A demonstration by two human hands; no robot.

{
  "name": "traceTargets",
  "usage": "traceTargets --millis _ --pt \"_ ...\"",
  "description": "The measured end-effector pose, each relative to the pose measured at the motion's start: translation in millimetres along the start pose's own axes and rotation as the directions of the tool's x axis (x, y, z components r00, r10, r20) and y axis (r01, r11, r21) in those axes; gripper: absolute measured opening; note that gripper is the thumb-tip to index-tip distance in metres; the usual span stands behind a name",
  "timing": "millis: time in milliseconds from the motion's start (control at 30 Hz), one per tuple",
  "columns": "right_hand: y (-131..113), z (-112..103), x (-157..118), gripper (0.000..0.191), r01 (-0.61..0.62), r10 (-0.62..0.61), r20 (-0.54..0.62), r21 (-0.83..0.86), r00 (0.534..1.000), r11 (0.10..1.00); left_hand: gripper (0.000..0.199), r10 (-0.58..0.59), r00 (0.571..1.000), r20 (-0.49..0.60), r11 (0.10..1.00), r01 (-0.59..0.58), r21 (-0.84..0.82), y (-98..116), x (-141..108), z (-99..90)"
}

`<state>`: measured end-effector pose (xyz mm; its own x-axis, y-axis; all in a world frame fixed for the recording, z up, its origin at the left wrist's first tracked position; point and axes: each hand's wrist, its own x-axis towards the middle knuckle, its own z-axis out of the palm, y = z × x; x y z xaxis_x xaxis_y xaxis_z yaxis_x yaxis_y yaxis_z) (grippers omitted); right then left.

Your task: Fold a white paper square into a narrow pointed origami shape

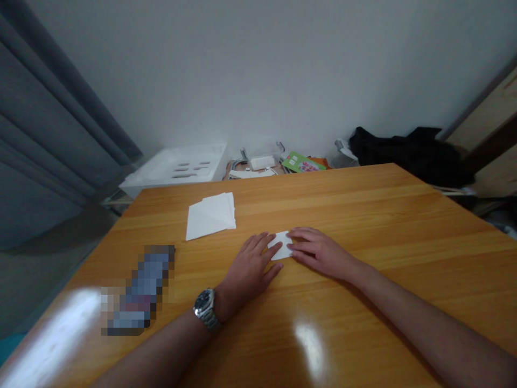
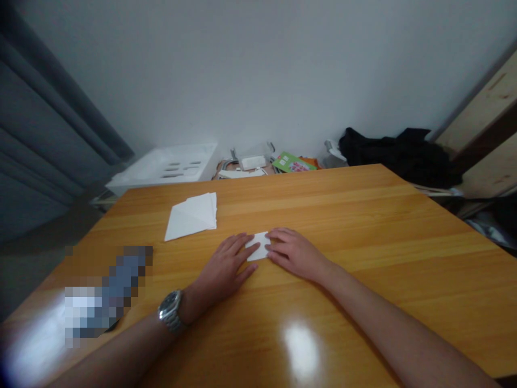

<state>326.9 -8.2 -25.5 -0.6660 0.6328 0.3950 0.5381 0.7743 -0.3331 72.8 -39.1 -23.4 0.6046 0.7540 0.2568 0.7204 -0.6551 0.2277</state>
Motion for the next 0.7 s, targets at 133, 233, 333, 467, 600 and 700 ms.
traceTargets --millis 133,233,333,467,600,700 --pt "-1.9 -2.9 -0.2 0.028 0.055 -0.055 0.066 0.002 0.996 0.998 0.046 -0.020 1.000 -0.010 1.000 0.020 0.020 1.5 0.0 -2.3" --pt "-5.8 -5.3 0.6 0.031 0.101 -0.104 0.101 0.028 0.989 0.994 0.046 -0.055 0.998 -0.022 0.998 0.055 0.033 3.9 0.0 -4.7" --pt "-9.6 -6.1 0.9 0.032 0.125 -0.130 0.097 0.060 0.987 0.990 0.046 -0.070 0.997 -0.026 0.997 0.071 0.030 5.2 -0.1 -5.8" --pt "-11.5 -5.0 0.6 0.032 0.126 -0.137 0.112 0.099 0.984 0.987 0.045 -0.067 0.998 -0.021 0.998 0.067 0.012 1.5 -0.2 -3.0" --pt "-8.7 -1.8 0.0 0.030 0.101 -0.115 0.090 0.147 0.989 0.984 0.040 -0.068 0.997 -0.041 0.998 0.068 -0.002 -4.3 0.5 0.1" --pt "-4.3 1.2 -0.4 0.028 0.087 -0.097 0.052 0.181 0.994 0.980 0.036 -0.072 0.996 -0.053 0.997 0.072 -0.007 -6.1 1.1 0.7"
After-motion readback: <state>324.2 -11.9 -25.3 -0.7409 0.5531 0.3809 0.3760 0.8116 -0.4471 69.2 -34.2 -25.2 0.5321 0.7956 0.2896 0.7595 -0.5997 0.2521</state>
